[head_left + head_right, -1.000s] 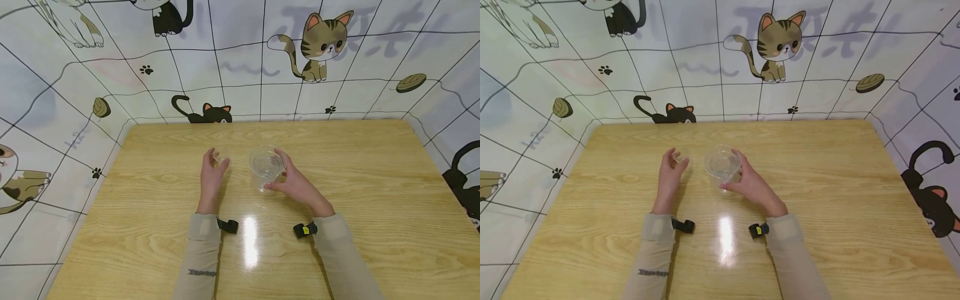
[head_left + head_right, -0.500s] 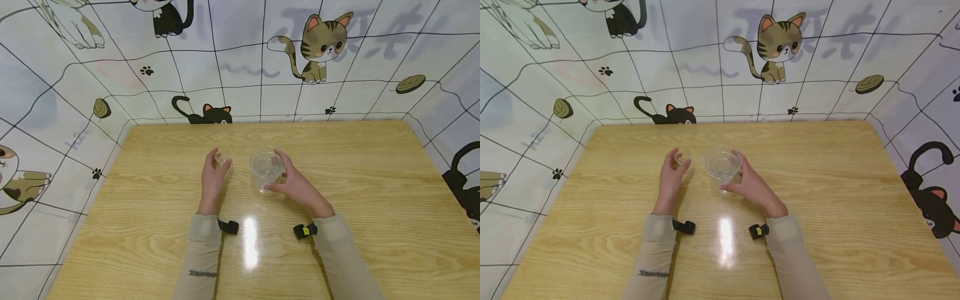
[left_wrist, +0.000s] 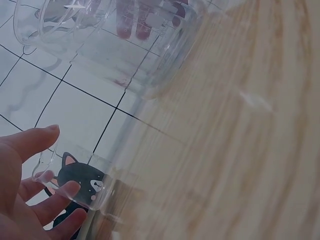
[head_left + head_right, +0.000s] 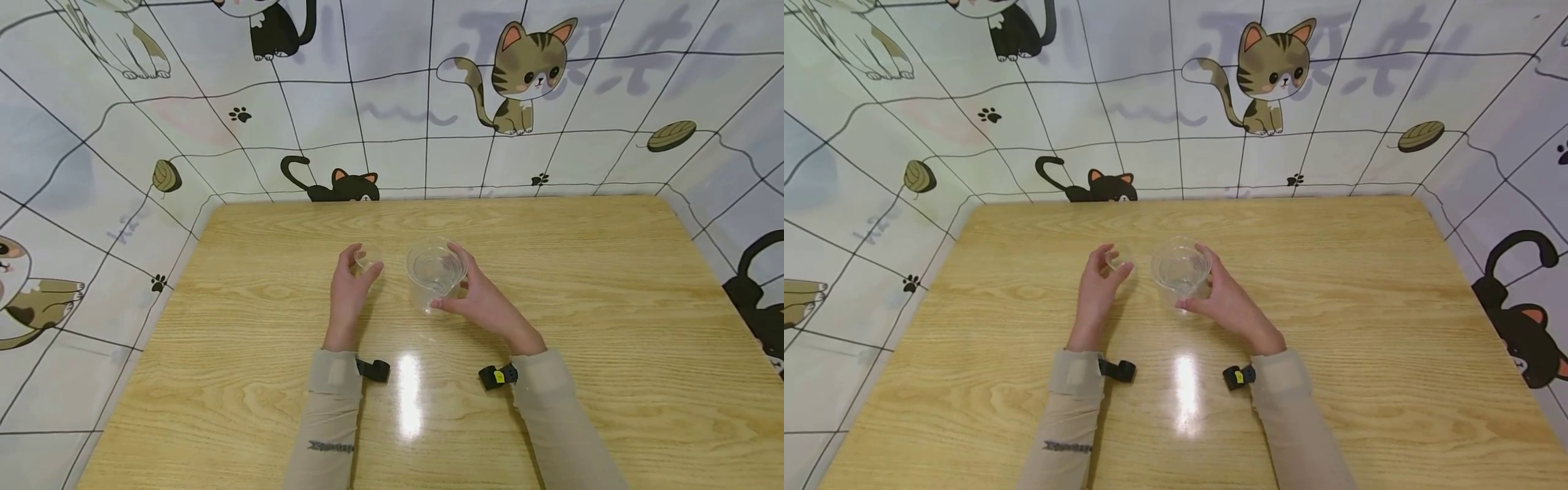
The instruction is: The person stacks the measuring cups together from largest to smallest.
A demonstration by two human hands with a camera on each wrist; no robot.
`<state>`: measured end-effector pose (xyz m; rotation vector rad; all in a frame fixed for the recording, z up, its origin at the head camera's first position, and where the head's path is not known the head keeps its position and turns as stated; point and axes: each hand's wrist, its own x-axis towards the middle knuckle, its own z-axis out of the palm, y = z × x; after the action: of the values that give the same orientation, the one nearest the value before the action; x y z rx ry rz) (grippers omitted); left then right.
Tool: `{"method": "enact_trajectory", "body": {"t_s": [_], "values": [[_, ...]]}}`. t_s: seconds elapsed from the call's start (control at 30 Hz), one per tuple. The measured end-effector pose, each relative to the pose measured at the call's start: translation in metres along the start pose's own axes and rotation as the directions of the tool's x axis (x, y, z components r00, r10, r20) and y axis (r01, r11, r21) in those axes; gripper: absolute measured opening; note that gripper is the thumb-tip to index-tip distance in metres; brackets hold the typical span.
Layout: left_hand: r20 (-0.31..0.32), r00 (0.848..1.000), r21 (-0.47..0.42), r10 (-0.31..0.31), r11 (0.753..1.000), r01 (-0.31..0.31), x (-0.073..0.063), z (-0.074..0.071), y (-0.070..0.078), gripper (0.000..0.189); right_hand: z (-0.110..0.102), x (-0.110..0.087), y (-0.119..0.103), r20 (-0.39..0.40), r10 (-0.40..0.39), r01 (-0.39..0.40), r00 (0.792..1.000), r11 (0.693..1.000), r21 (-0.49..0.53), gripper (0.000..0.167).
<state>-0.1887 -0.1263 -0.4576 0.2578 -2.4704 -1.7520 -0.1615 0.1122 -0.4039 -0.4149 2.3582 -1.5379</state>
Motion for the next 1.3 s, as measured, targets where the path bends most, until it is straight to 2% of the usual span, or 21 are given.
{"method": "enact_trajectory", "body": {"t_s": [0.17, 0.4, 0.57, 0.73, 0.97, 1.3], "values": [[0.031, 0.999, -0.005, 0.009, 1.0, -0.009, 0.0, 0.0, 0.002, 0.061, 0.001, 0.003, 0.003, -0.039, -0.011, 0.011, 0.999, 1.0, 0.005, 0.1], [0.066, 0.998, -0.009, 0.011, 1.0, -0.01, 0.001, 0.001, 0.001, 0.062, 0.003, 0.013, 0.029, -0.094, -0.016, 0.012, 0.995, 0.999, -0.042, 0.107], [0.063, 0.998, -0.003, 0.006, 1.0, -0.006, 0.0, 0.001, 0.002, 0.06, 0.002, 0.013, 0.036, -0.078, -0.046, 0.043, 0.996, 0.998, -0.042, 0.106], [0.062, 0.998, 0.009, -0.006, 1.0, 0.006, -0.002, 0.0, 0.003, 0.059, -0.002, 0.011, 0.036, -0.029, -0.056, 0.055, 0.998, 0.998, -0.028, 0.103], [0.068, 0.998, -0.01, 0.0, 1.0, 0.001, -0.001, 0.0, 0.004, 0.06, -0.006, 0.009, 0.035, 0.02, -0.023, 0.024, 1.0, 0.999, -0.025, 0.099], [0.068, 0.998, -0.018, 0.001, 1.0, 0.0, -0.002, -0.001, 0.003, 0.059, -0.001, 0.013, 0.036, -0.027, -0.046, 0.045, 0.999, 0.998, -0.039, 0.103]]}}
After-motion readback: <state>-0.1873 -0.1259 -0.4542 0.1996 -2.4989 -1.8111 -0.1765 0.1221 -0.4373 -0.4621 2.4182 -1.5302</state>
